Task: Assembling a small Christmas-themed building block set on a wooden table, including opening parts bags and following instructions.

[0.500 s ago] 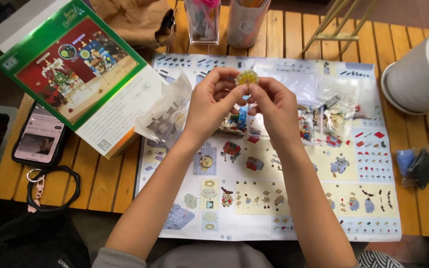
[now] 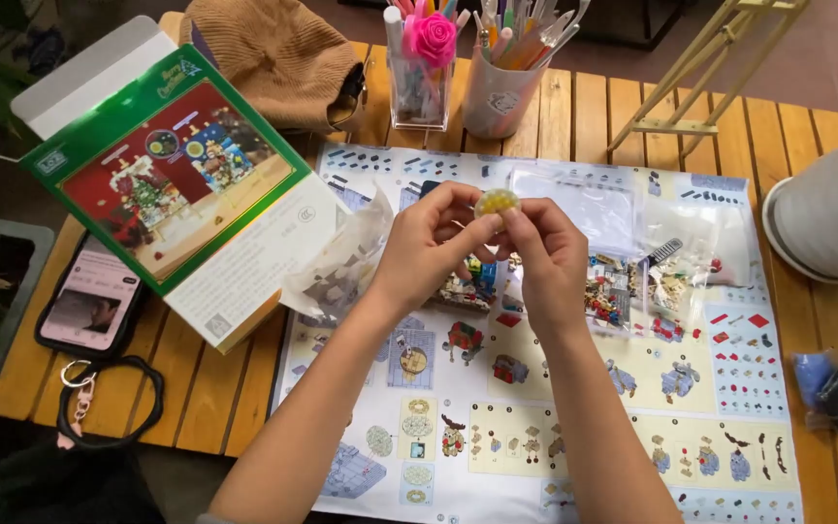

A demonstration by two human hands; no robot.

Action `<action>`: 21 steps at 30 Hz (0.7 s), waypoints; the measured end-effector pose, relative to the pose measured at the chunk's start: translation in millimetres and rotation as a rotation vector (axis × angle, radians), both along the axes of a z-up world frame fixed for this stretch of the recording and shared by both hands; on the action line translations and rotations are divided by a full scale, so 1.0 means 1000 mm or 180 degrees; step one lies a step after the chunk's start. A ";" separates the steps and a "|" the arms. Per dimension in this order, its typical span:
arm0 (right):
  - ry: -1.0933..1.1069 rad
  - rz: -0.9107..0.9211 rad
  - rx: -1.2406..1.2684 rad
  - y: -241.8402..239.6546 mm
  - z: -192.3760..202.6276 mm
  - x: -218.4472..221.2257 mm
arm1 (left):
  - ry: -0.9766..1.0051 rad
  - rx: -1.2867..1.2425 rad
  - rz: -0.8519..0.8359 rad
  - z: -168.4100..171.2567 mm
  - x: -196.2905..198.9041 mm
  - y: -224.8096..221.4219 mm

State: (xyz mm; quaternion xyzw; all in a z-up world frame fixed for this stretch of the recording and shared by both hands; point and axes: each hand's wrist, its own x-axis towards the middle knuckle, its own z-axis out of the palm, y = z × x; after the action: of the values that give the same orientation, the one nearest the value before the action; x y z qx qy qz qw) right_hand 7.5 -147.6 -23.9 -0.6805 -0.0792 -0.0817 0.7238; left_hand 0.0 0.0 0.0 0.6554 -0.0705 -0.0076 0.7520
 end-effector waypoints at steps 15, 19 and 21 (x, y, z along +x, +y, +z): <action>-0.0398 -0.0068 -0.0141 -0.008 -0.015 -0.004 | -0.0655 0.0399 -0.0370 -0.012 0.000 -0.004; -0.0298 -0.0080 -0.0082 -0.010 -0.010 -0.006 | -0.0738 0.0353 -0.0326 -0.002 -0.005 -0.006; -0.0252 -0.0015 -0.0033 -0.008 -0.011 -0.002 | -0.0750 0.0326 -0.0244 -0.006 -0.003 -0.007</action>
State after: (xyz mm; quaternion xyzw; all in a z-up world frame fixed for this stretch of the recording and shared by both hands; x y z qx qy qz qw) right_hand 5.3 -155.7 -34.4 -0.6807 -0.1066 -0.1099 0.7164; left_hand -2.7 -6.6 -5.5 0.6861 -0.1829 0.0371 0.7032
